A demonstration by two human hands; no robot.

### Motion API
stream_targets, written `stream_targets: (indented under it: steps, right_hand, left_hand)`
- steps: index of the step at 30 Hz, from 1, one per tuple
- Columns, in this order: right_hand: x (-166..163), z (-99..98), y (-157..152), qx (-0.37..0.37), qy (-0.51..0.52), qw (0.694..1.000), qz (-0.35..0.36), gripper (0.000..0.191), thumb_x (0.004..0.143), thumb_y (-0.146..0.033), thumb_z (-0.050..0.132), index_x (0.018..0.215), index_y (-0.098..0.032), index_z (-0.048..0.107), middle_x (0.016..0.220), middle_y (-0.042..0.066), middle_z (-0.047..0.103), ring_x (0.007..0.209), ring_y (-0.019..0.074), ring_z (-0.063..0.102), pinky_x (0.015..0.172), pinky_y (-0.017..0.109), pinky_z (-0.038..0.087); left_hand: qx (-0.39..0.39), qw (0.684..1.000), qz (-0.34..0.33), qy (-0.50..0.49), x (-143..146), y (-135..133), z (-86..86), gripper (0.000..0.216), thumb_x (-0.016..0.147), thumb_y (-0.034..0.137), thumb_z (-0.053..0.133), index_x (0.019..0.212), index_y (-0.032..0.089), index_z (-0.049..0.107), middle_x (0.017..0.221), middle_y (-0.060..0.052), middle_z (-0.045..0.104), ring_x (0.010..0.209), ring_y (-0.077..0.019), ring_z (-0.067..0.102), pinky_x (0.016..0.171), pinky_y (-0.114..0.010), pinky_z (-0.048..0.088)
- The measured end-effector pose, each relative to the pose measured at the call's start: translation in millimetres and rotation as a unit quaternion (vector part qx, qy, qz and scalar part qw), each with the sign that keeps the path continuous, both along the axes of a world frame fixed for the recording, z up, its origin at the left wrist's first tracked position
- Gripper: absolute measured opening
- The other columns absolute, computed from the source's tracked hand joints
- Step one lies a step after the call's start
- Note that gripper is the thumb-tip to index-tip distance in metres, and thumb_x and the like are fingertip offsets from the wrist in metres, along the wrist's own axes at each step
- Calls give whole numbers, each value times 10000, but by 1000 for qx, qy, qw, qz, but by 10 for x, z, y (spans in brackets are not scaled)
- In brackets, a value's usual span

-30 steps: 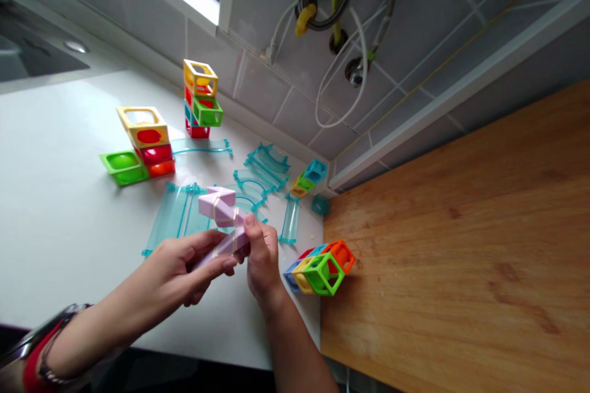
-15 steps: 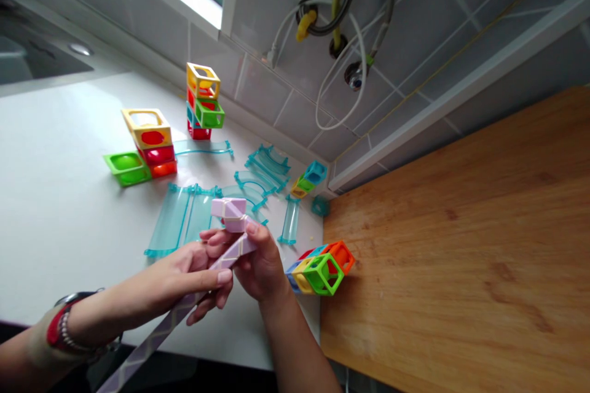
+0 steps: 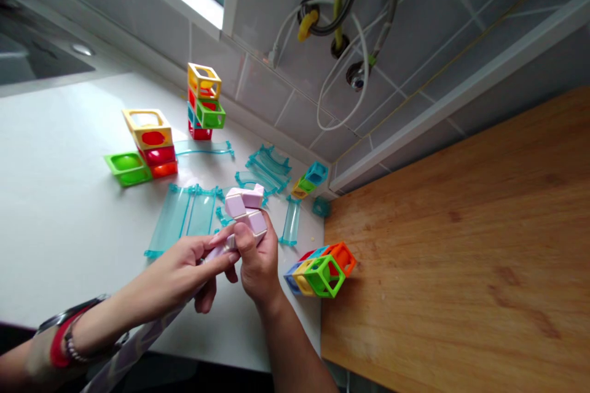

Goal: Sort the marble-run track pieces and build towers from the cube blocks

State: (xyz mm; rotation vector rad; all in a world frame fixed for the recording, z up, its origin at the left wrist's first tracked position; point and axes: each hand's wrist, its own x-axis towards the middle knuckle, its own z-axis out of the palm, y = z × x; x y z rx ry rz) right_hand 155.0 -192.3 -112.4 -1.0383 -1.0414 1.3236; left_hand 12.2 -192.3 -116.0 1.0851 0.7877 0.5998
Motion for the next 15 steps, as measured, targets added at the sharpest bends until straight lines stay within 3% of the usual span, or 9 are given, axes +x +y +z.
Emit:
stream_targets:
  steps: [3,5,9,12,15]
  right_hand:
    - [-39,-19,-29,27,-40,998,-39,321,929,-524,670,1032,-228,596,781,3,697,449,94,457,403,223,365]
    - [-35,-35,-18,51,-53,994,-83,297,944,-512,657,1000,-226,599,768,2,689,517,114,518,494,244,435]
    - [40,-53,45,106,-66,978,-164,309,953,-523,638,961,-214,619,771,11,698,713,161,633,738,303,515]
    - [99,-25,55,103,-97,983,-115,375,877,-562,723,1008,-216,658,847,36,724,767,189,656,736,316,519]
    - [125,45,28,58,-104,993,-18,440,869,-640,692,1023,-228,714,911,68,742,846,236,688,751,357,545]
  left_hand:
    - [8,1000,3,13,8,2,20,435,911,544,652,1122,164,643,860,-55,734,528,-170,693,473,-233,511]
    - [23,999,-3,33,3,1,47,438,918,545,641,1153,175,632,880,-51,729,546,-172,694,477,-236,516]
    - [75,994,-10,73,-10,-23,87,367,955,540,598,904,179,635,679,2,633,484,-110,566,439,-181,411]
    - [49,998,-28,31,-15,-55,93,414,990,552,539,790,189,539,620,25,567,442,-76,461,404,-165,327]
    - [3,996,-77,-44,-33,-71,97,404,1020,571,474,862,201,515,544,62,491,395,-60,359,381,-157,250]
